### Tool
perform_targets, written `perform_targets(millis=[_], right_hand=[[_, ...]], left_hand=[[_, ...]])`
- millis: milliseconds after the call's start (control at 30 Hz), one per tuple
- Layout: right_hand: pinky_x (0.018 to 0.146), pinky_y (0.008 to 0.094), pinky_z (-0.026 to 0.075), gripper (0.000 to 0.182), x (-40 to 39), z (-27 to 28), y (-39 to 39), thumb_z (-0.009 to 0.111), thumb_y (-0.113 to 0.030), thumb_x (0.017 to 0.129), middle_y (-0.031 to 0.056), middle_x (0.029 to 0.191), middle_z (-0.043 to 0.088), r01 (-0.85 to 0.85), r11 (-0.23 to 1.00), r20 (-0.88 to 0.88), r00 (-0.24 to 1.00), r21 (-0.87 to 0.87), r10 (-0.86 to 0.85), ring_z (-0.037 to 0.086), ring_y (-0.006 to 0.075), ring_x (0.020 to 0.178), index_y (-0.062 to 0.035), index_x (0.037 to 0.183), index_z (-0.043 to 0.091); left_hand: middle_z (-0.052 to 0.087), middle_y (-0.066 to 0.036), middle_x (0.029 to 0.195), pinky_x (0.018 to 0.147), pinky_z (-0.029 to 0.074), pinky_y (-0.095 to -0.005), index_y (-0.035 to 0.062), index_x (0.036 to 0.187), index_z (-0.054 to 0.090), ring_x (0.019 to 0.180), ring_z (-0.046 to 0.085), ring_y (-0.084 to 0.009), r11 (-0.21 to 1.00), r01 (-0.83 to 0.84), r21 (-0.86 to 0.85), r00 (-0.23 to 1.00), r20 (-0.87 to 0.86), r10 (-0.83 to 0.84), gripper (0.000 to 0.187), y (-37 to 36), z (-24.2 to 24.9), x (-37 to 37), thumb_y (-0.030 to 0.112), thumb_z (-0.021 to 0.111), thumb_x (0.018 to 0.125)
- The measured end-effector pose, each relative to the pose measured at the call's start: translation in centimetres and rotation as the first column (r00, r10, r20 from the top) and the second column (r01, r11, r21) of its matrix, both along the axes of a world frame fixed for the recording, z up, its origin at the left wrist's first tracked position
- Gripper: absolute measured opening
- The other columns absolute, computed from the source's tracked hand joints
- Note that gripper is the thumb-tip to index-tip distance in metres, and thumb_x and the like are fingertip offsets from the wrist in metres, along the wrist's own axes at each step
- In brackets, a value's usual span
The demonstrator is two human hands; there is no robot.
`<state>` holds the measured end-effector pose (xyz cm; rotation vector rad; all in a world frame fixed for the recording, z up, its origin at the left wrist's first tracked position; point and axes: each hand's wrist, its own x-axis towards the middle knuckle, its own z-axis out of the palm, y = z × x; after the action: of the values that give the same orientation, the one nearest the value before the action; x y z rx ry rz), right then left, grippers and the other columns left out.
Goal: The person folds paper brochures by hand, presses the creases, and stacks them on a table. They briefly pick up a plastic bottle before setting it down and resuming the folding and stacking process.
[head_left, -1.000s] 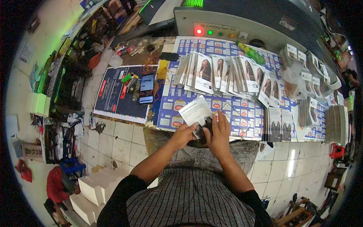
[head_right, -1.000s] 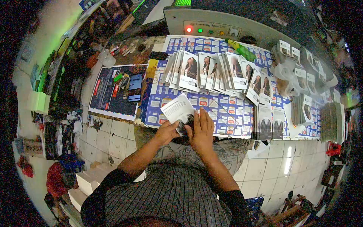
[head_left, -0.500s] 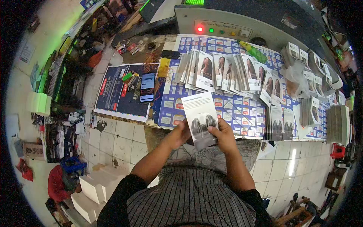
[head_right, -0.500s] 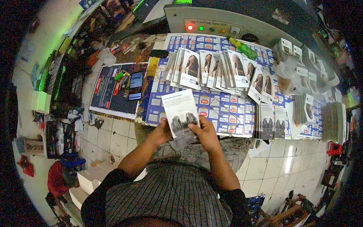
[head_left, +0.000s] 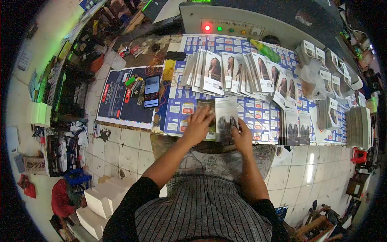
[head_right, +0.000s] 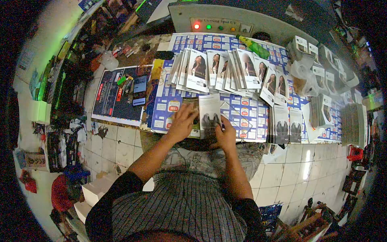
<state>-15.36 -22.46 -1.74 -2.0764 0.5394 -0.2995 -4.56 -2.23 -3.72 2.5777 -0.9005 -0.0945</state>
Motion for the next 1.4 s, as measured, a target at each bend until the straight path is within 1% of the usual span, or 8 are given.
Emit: perform_targets(millis=[100, 167, 367, 433, 500, 733, 967, 1400], right_hand=[[0.084, 0.0369, 0.054, 0.038, 0.5, 1.2, -1.1, 0.059, -0.014, 0.095, 0.0153, 0.113, 0.07, -0.077, 0.786, 0.036, 0.997, 0.613, 0.069, 0.069, 0.0269, 0.097, -0.0016, 0.131, 0.058], [0.083, 0.0309, 0.053, 0.036, 1.5, -0.5, -2.2, 0.053, -0.017, 0.101, 0.0091, 0.11, 0.069, 0.063, 0.326, -0.066, 0.998, 0.943, -0.003, 0.066, 0.0162, 0.091, -0.0006, 0.132, 0.058], [0.086, 0.0363, 0.054, 0.04, 2.1, -0.8, -1.0, 0.056, -0.024, 0.099, 0.0134, 0.115, 0.068, -0.126, 0.805, -0.094, 0.971, 0.58, 0.22, 0.067, 0.0253, 0.098, -0.0001, 0.13, 0.059], [0.092, 0.0426, 0.051, 0.043, 2.6, -1.0, 0.0, 0.059, -0.027, 0.096, 0.0183, 0.129, 0.061, -0.353, 0.805, 0.06, 0.901, -0.476, 0.43, 0.061, 0.034, 0.112, -0.0031, 0.131, 0.059], [0.111, 0.0539, 0.033, 0.052, 2.9, -1.8, 1.2, 0.057, -0.039, 0.096, 0.0211, 0.146, 0.045, -0.414, 0.735, -0.036, 0.882, -0.537, 0.471, 0.044, 0.0394, 0.133, -0.0062, 0.136, 0.054], [0.116, 0.0574, 0.022, 0.057, 3.2, -2.3, 2.2, 0.054, -0.04, 0.097, 0.0217, 0.154, 0.034, -0.413, 0.731, -0.089, 0.894, -0.543, 0.438, 0.035, 0.0396, 0.141, -0.0084, 0.144, 0.046], [0.117, 0.0584, 0.018, 0.061, 5.2, -2.5, 4.8, 0.051, -0.045, 0.098, 0.0196, 0.159, 0.027, -0.492, 0.675, -0.153, 0.854, -0.55, 0.498, 0.021, 0.0352, 0.149, -0.0087, 0.146, 0.043], [0.115, 0.0589, 0.024, 0.062, 5.4, -3.2, 5.7, 0.061, -0.039, 0.093, 0.0208, 0.154, 0.035, -0.414, 0.644, -0.13, 0.888, -0.643, 0.442, 0.029, 0.0393, 0.145, -0.0075, 0.144, 0.045]], left_hand=[[0.033, -0.009, 0.155, 0.113, 0.021, -0.0524, 0.0216, 0.147, 0.045, 0.145, 0.025, -0.0306, 0.963, 0.242, 0.118, 0.968, 0.036, -0.248, 0.059, -0.3, -0.5, -0.3, 0.024, 0.062, 0.091], [0.034, -0.01, 0.154, 0.112, 0.02, -0.0545, 0.0206, 0.143, 0.05, 0.144, 0.025, -0.0305, 0.981, 0.195, 0.011, 0.978, 0.071, -0.195, 0.054, -0.9, 0.0, -0.9, 0.032, 0.061, 0.092], [0.038, -0.017, 0.151, 0.111, 0.023, -0.0543, 0.014, 0.137, 0.056, 0.14, 0.03, -0.0355, 0.972, 0.205, 0.116, 0.967, 0.128, -0.219, 0.064, -1.0, 0.3, -1.0, 0.034, 0.07, 0.078], [0.038, -0.02, 0.15, 0.111, 0.022, -0.0549, 0.0096, 0.134, 0.059, 0.141, 0.028, -0.0368, 0.973, 0.212, 0.085, 0.967, 0.123, -0.222, 0.064, -1.0, -0.1, -1.0, 0.033, 0.071, 0.076], [0.037, -0.017, 0.15, 0.113, 0.017, -0.0515, 0.0162, 0.14, 0.054, 0.141, 0.027, -0.0371, 0.815, 0.111, 0.569, 0.969, 0.122, -0.217, 0.062, -1.4, -0.8, -0.5, 0.03, 0.07, 0.082], [0.045, -0.012, 0.148, 0.113, 0.028, -0.0557, 0.0111, 0.137, 0.053, 0.139, 0.038, -0.0361, 0.964, 0.144, -0.225, 0.99, 0.041, -0.138, 0.051, 4.0, -0.9, 3.3, 0.03, 0.063, 0.091], [0.036, -0.005, 0.157, 0.117, 0.02, -0.0543, 0.0095, 0.142, 0.048, 0.145, 0.031, -0.0298, 0.976, 0.184, 0.121, 0.976, 0.093, -0.195, 0.05, 5.7, -0.9, 3.6, 0.032, 0.055, 0.098], [0.028, -0.006, 0.161, 0.117, 0.013, -0.0578, 0.0144, 0.152, 0.036, 0.15, 0.017, -0.0328, 0.951, 0.291, 0.104, 0.957, -0.055, -0.286, 0.064, 6.4, 0.1, 3.9, 0.042, 0.054, 0.097]])
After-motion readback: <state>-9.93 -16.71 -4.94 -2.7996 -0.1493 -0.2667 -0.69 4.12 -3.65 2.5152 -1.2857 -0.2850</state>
